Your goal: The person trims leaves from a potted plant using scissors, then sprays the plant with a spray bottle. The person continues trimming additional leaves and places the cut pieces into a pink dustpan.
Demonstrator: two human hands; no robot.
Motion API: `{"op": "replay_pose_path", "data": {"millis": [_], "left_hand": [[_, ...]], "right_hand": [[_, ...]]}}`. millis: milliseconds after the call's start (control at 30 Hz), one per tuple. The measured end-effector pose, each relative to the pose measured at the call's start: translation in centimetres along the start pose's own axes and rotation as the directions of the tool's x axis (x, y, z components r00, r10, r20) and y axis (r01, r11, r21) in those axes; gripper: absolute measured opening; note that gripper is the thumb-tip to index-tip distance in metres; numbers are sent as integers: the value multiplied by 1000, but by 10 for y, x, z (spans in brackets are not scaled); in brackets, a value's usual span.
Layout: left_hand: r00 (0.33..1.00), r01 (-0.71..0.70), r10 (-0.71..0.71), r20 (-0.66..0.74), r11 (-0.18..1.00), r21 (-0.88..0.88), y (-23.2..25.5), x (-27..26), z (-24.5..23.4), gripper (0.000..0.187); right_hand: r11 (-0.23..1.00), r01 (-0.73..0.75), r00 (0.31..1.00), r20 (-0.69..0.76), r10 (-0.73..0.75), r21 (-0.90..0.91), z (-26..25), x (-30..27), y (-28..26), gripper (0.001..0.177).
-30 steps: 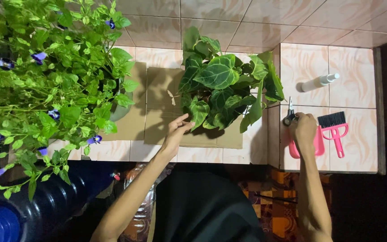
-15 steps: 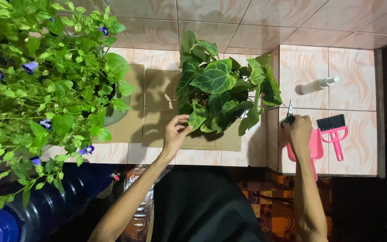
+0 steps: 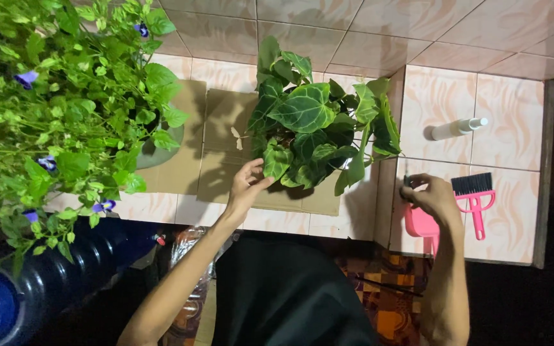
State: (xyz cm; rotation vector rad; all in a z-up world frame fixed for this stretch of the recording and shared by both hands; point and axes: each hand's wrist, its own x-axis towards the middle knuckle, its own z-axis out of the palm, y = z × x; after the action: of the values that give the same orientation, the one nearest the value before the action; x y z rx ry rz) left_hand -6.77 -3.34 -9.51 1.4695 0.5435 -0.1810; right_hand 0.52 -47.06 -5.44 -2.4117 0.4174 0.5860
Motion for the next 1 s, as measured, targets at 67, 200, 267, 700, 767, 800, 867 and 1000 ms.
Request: {"op": "replay_pose_path", "data": {"millis": [67,200,267,700,767,800,867,1000], "left_hand": [[1000,20,-20,-16,1000,19,-10,9,1,57],[989,145,-145,-9,973,181,31,-2,5,51],[992,126,-127,-9,979,160,19,4,5,48],[993,-2,3,117,1000,-7,-43,36,-14,28],[991,-21,21,128,1000,-6,-47,38,-16,27],[990,-38,39,137,999,-7,-48,41,-17,25],[989,-53,54,140,999,-10,-46,42,-19,27],[988,-40,38,149,999,16,-44,45,-24,33]], "right_hand": [[997,-4,989,146,-8,80,-23,-13,-12,57],[994,10,877,478,44,-111,-57,-45,-38,52],[993,42,836,548,27,-113,-62,-58,-42,41],[930,367,584,786,-205,-30,28,-82,-45,61],[899,437,575,774,-265,-17,52,-74,-56,68],[862,506,560,763,-323,-6,63,-69,-62,76],[866,500,556,764,-329,9,72,-79,-92,73],[891,443,563,741,-366,103,104,-78,-107,71]]}}
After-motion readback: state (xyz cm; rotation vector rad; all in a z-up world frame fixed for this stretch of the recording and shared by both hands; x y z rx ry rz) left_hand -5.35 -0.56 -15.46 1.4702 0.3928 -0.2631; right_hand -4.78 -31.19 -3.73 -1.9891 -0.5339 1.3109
